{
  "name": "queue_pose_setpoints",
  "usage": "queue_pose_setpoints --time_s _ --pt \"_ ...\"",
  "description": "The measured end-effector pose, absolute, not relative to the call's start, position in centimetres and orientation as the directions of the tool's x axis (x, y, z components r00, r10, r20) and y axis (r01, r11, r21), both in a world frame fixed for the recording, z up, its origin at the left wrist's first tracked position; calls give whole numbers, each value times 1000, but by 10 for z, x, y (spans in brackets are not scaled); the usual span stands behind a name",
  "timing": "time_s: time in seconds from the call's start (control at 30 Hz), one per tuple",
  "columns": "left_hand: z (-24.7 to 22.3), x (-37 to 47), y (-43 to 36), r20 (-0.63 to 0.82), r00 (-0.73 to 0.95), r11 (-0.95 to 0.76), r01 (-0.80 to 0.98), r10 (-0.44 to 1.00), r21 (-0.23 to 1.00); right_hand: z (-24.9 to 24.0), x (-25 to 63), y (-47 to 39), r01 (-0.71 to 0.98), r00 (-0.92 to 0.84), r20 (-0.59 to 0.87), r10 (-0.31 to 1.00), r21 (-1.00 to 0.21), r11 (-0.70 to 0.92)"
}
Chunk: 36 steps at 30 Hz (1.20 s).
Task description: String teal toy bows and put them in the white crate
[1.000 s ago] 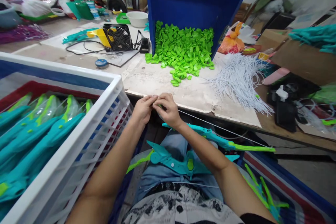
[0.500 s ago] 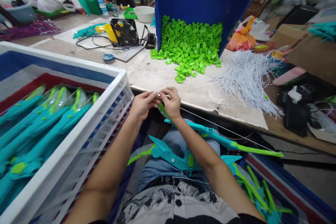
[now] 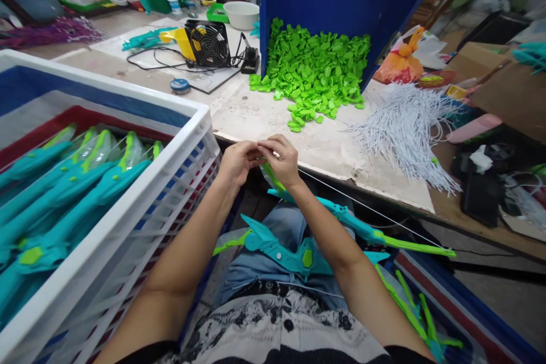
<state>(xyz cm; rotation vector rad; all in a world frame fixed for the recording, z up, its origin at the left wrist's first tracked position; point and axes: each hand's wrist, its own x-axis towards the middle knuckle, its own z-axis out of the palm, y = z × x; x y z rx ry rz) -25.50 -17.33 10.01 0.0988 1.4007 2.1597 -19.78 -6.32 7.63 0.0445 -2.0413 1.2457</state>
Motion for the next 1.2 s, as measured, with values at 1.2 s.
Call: queue_pose_setpoints --time_s 1.2 --pt "41 -144 -294 -132 -928 459 46 347 887 45 -148 -71 -327 -835 547 61 -582 744"
